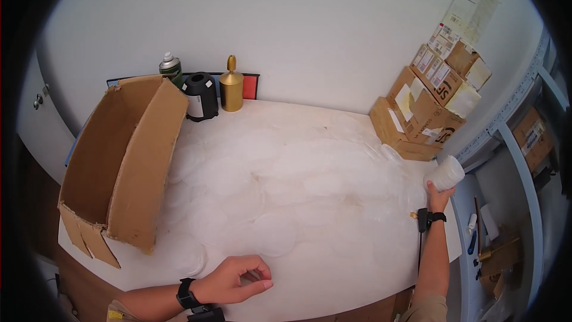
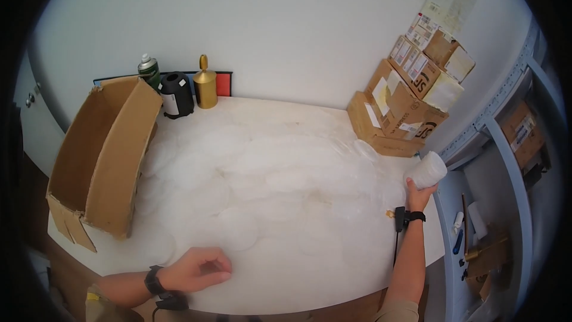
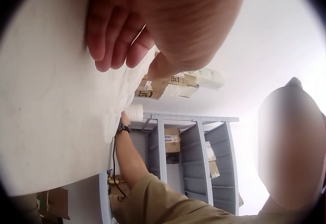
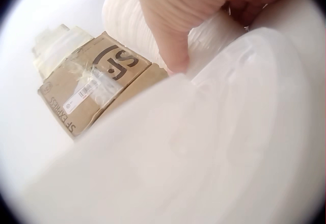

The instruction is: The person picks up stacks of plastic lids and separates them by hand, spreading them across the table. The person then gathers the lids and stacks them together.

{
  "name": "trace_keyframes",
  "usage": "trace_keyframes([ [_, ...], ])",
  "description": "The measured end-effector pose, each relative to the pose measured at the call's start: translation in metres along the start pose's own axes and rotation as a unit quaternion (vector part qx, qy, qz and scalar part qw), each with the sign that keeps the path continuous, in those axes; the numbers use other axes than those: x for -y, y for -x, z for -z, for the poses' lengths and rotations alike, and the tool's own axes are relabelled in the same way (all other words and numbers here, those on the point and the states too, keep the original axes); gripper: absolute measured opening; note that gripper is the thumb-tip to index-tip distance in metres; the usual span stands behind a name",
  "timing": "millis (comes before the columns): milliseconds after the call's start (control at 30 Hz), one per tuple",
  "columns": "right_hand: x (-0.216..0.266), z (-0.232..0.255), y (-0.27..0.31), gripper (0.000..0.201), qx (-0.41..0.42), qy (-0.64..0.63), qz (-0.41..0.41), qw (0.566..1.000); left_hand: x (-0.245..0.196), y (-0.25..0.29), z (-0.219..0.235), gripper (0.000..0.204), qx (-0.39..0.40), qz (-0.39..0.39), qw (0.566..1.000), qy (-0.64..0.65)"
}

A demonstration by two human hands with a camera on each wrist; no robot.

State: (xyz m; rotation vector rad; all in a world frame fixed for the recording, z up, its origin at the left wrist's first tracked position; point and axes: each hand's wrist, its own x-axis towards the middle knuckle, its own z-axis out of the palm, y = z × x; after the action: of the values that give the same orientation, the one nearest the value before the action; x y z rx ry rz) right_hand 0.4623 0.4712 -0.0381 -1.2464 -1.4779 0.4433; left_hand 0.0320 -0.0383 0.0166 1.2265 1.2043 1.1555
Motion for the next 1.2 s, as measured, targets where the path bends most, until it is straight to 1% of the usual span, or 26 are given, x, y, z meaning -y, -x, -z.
trace_keyframes([
  [67, -0.008, 0.001, -0.005, 0.114, 0.002, -0.007, 0.008, 1.0, 0.001, 0.001, 0.0, 0.012, -0.02, -0.008, 1.0, -0.003],
  [133, -0.012, 0.004, -0.006, 0.111, -0.024, 0.015, 0.018, 0.999, 0.002, 0.002, 0.001, 0.012, -0.033, -0.019, 0.999, -0.005],
  [167, -0.015, 0.006, -0.006, 0.111, -0.023, 0.015, 0.02, 0.999, 0.003, 0.002, 0.001, 0.013, -0.036, -0.018, 0.999, -0.011],
  [233, -0.007, 0.007, -0.002, 0.108, -0.038, -0.005, 0.006, 0.999, 0.003, 0.002, 0.002, 0.013, -0.041, -0.021, 0.999, -0.018],
  [333, 0.002, 0.011, 0.006, 0.105, -0.037, -0.014, -0.007, 0.999, 0.003, 0.003, 0.001, 0.014, -0.035, -0.026, 0.999, -0.012],
  [433, 0.008, 0.017, 0.016, 0.104, -0.034, -0.033, 0.003, 0.999, 0.003, 0.002, 0.0, 0.015, -0.027, -0.031, 0.999, -0.025],
  [567, 0.017, 0.033, 0.032, 0.103, -0.035, -0.012, -0.002, 0.999, 0.005, 0.002, 0.0, 0.016, -0.026, -0.025, 0.999, -0.029],
  [633, 0.022, 0.041, 0.039, 0.104, 0.002, -0.054, -0.006, 0.999, 0.007, 0.002, 0.0, 0.016, -0.026, -0.027, 0.999, -0.03],
  [667, 0.026, 0.046, 0.04, 0.104, 0.0, -0.053, -0.003, 0.999, 0.009, 0.002, 0.0, 0.016, -0.028, -0.023, 0.999, -0.031],
  [733, 0.04, 0.06, 0.046, 0.104, 0.037, -0.046, -0.009, 0.998, 0.01, 0.002, -0.001, 0.017, -0.023, -0.024, 0.999, -0.029],
  [800, 0.053, 0.06, 0.054, 0.103, 0.035, -0.049, -0.012, 0.998, 0.011, 0.002, -0.002, 0.017, -0.035, -0.018, 0.998, -0.049],
  [867, 0.068, 0.059, 0.058, 0.102, 0.032, -0.056, -0.014, 0.998, 0.013, 0.001, -0.002, 0.017, -0.03, -0.021, 0.998, -0.05],
  [933, 0.08, 0.06, 0.06, 0.099, 0.05, -0.034, -0.015, 0.998, 0.013, 0.001, -0.002, 0.017, -0.03, -0.023, 0.998, -0.053],
  [1033, 0.072, 0.058, 0.055, 0.098, 0.042, -0.007, -0.002, 0.999, 0.011, 0.0, -0.002, 0.017, -0.035, -0.022, 0.998, -0.054],
  [1133, 0.064, 0.05, 0.056, 0.1, 0.048, -0.031, 0.007, 0.998, 0.007, 0.001, -0.003, 0.018, -0.04, -0.038, 0.996, -0.077],
  [1200, 0.063, 0.046, 0.058, 0.101, 0.054, -0.048, 0.01, 0.997, 0.006, 0.002, -0.002, 0.011, -0.033, -0.016, 0.997, -0.064],
])
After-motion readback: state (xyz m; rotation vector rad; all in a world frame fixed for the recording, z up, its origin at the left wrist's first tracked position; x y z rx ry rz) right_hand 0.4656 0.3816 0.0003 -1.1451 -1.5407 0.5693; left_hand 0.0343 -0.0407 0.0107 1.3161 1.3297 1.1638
